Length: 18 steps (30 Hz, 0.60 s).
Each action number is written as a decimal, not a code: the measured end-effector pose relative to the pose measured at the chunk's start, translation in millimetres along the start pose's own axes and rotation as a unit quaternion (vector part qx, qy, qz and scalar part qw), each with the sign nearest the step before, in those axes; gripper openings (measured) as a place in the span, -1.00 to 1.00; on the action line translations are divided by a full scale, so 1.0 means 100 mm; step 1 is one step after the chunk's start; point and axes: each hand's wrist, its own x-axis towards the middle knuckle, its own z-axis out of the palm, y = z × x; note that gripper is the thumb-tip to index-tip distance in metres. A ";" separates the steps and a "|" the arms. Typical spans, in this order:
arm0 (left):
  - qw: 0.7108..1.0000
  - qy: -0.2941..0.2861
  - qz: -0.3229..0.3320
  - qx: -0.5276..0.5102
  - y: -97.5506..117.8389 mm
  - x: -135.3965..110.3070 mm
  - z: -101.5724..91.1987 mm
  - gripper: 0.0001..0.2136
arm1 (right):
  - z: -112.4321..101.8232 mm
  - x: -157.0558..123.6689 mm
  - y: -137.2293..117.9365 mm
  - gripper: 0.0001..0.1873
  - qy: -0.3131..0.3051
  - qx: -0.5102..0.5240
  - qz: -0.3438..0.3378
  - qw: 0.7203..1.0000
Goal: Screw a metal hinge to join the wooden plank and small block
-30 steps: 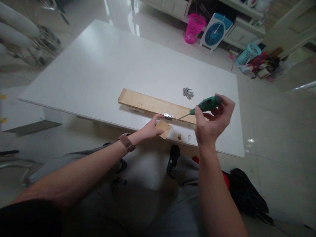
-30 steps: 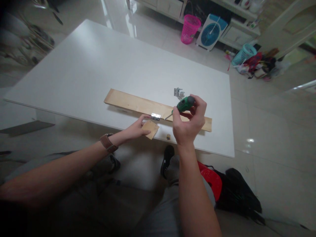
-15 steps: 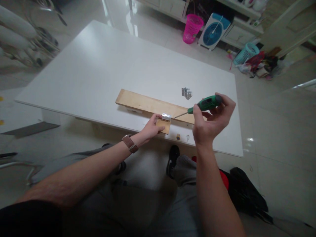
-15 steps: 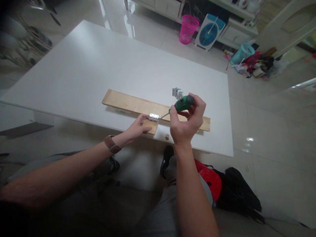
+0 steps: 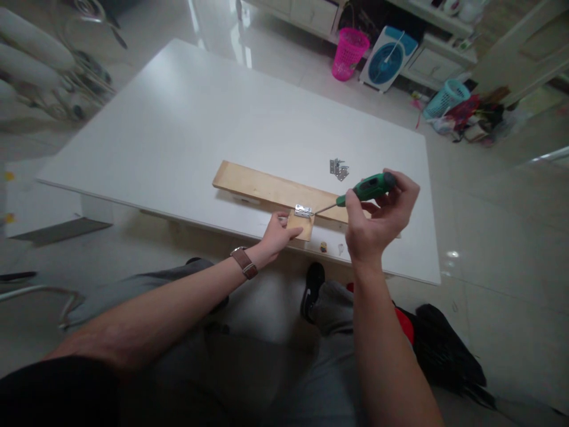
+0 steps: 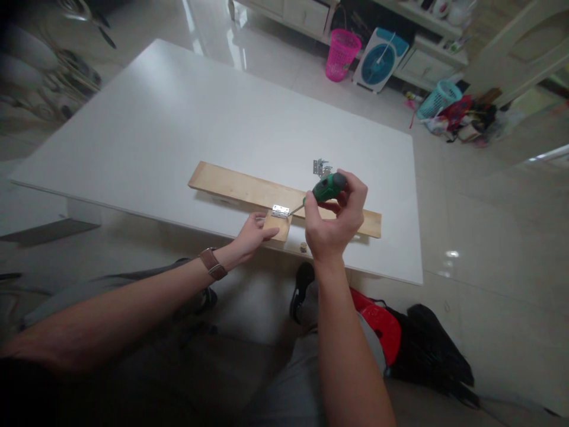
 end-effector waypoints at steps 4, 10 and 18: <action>0.999 -0.029 -0.001 -0.034 -0.07 0.10 -0.02 -0.57 | 0.01 0.00 0.01 -0.45 0.001 0.001 -0.005 1.000; 0.996 -0.055 0.011 -0.075 -0.14 0.22 -0.08 -0.62 | 0.01 -0.03 -0.02 -0.46 -0.012 -0.007 -0.005 1.000; 0.994 -0.058 0.008 -0.091 -0.18 0.23 -0.15 -0.59 | 0.00 -0.07 -0.04 -0.45 -0.016 -0.019 -0.003 1.000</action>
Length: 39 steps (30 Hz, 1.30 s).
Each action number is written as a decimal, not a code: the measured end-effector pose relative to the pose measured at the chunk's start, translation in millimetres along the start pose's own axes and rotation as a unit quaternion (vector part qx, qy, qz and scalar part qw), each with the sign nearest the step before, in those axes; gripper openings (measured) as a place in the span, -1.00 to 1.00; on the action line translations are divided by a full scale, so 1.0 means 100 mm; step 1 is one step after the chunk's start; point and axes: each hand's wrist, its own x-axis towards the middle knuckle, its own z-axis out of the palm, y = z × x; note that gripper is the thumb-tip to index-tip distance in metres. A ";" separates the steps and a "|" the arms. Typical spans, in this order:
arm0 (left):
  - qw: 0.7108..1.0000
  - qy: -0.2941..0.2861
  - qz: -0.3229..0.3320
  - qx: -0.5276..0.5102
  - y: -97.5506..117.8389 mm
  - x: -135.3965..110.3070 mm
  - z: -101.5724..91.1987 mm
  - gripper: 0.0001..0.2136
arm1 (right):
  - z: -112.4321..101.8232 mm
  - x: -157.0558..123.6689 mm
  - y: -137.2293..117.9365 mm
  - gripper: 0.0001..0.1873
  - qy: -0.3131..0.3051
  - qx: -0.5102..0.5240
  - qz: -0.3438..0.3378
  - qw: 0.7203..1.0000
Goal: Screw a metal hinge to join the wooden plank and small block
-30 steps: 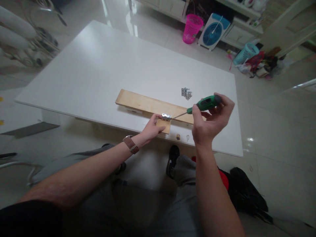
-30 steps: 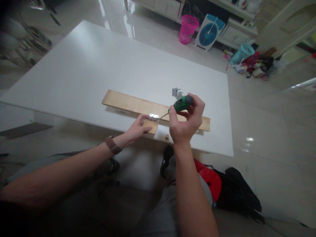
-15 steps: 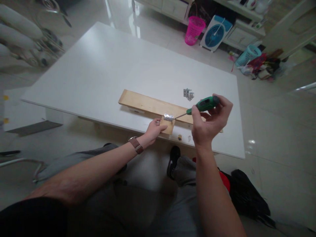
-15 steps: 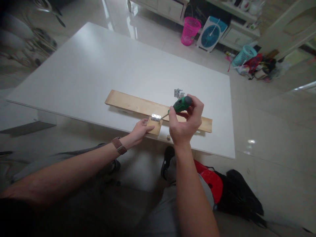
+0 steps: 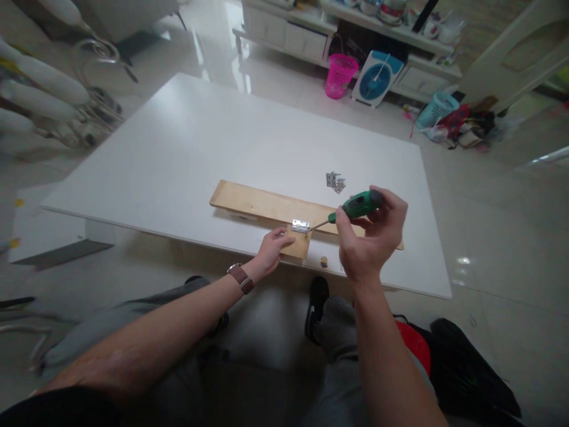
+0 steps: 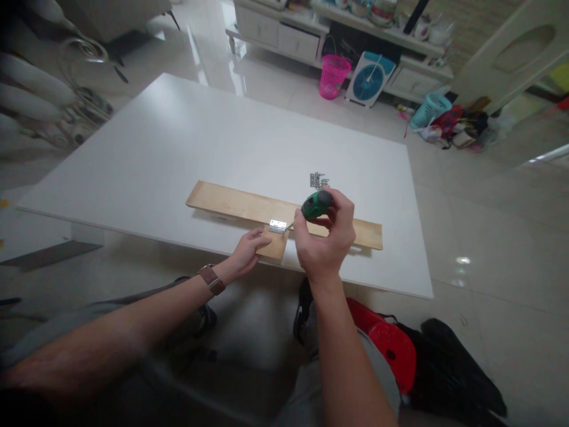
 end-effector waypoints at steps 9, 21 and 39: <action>1.000 0.005 -0.007 0.004 -0.02 -0.03 -0.02 -0.57 | 0.02 -0.02 -0.01 -0.44 0.011 0.008 0.016 1.000; 1.000 -0.001 0.001 0.006 -0.04 -0.03 -0.03 -0.61 | 0.09 -0.03 -0.01 -0.43 0.021 0.010 0.027 0.999; 1.000 0.004 0.008 0.000 -0.04 -0.02 -0.03 -0.60 | 0.06 -0.03 -0.01 -0.46 -0.009 -0.005 0.025 1.000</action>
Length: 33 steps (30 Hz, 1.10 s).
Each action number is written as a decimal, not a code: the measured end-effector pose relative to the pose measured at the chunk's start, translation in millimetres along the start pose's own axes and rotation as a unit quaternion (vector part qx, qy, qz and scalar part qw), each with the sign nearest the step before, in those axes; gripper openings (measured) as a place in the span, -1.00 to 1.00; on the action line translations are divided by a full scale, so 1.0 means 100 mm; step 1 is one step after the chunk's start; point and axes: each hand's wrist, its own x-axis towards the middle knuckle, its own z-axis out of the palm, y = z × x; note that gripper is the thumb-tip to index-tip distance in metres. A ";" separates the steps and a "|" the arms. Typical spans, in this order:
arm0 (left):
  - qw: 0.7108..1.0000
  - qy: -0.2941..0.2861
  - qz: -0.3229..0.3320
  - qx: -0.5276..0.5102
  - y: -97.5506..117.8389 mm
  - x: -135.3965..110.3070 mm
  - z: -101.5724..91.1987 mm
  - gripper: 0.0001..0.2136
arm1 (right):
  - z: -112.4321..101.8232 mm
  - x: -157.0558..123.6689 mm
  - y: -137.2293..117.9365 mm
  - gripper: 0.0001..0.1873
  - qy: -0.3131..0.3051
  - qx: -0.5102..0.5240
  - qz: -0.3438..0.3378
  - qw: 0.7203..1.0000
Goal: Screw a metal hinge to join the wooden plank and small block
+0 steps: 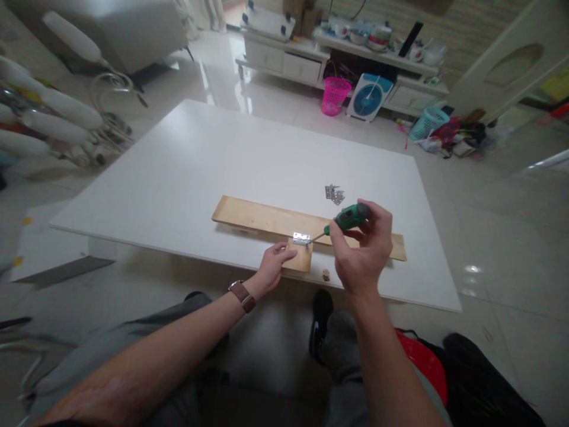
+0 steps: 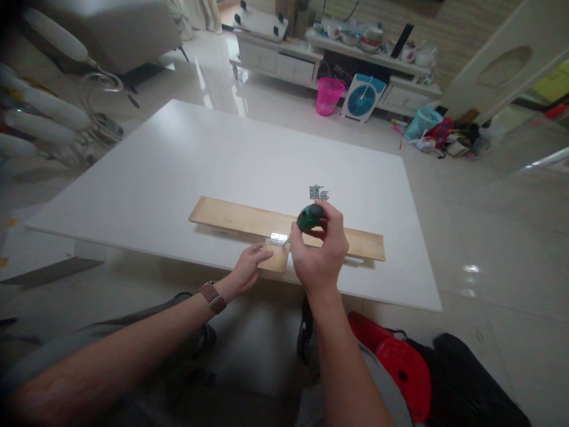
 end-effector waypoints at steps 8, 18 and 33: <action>1.000 -0.003 0.005 0.000 0.01 -0.01 0.00 -0.60 | 0.06 0.01 0.05 -0.25 -0.043 0.009 -0.051 0.998; 1.000 -0.013 0.001 -0.007 0.01 -0.01 0.01 -0.57 | 0.07 0.07 0.02 -0.35 -0.089 0.000 -0.108 0.990; 1.000 -0.011 -0.012 -0.005 0.00 0.01 -0.01 -0.58 | 0.05 0.10 -0.01 -0.44 -0.069 -0.020 -0.108 0.992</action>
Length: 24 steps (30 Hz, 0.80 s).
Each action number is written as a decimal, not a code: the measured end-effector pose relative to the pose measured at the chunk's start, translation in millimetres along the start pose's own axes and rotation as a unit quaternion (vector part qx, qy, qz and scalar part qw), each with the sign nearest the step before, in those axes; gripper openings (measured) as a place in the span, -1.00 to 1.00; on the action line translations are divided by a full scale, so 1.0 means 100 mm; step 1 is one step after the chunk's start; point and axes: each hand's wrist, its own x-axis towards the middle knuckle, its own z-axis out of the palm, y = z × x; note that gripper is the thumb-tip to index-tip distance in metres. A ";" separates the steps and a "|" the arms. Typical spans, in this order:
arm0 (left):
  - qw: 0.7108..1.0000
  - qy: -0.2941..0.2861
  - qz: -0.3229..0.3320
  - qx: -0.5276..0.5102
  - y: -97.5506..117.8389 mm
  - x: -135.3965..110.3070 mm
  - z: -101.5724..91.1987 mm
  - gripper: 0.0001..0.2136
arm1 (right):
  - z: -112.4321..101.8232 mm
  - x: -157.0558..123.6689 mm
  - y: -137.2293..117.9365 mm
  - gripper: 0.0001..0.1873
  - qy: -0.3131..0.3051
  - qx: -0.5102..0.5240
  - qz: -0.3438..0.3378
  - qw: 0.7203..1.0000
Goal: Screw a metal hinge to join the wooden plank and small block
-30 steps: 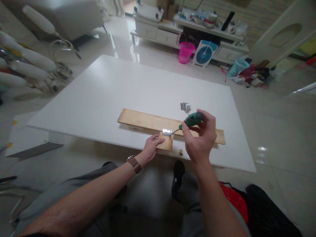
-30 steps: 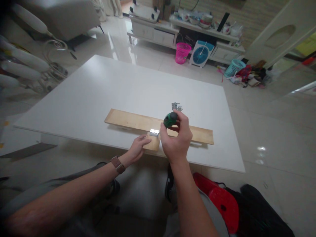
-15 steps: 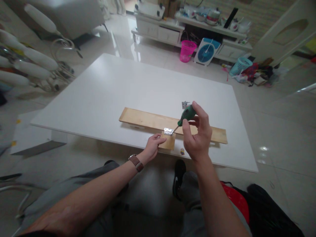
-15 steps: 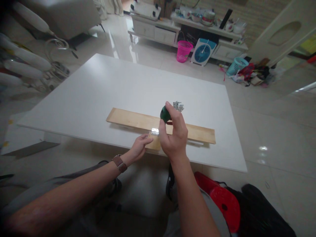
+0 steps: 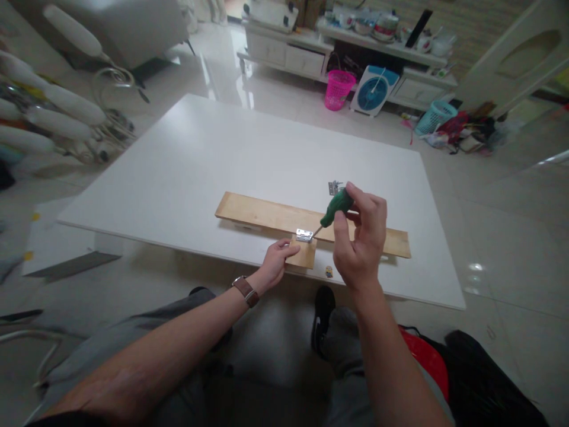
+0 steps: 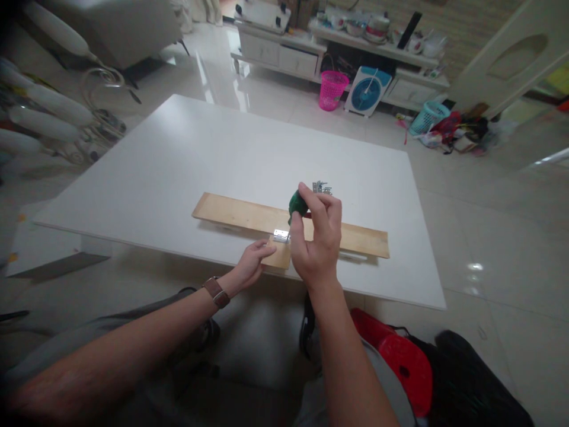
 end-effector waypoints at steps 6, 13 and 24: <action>1.000 0.000 0.003 -0.007 0.00 0.00 0.01 -0.58 | 0.00 -0.01 0.00 -0.42 -0.003 0.001 -0.012 1.000; 1.000 -0.004 0.003 0.003 0.00 0.00 -0.01 -0.58 | -0.02 0.00 -0.03 -0.55 0.011 -0.016 -0.006 1.000; 1.000 -0.009 0.015 -0.011 0.00 0.01 0.00 -0.59 | 0.03 -0.02 0.04 -0.48 0.015 0.044 -0.037 0.998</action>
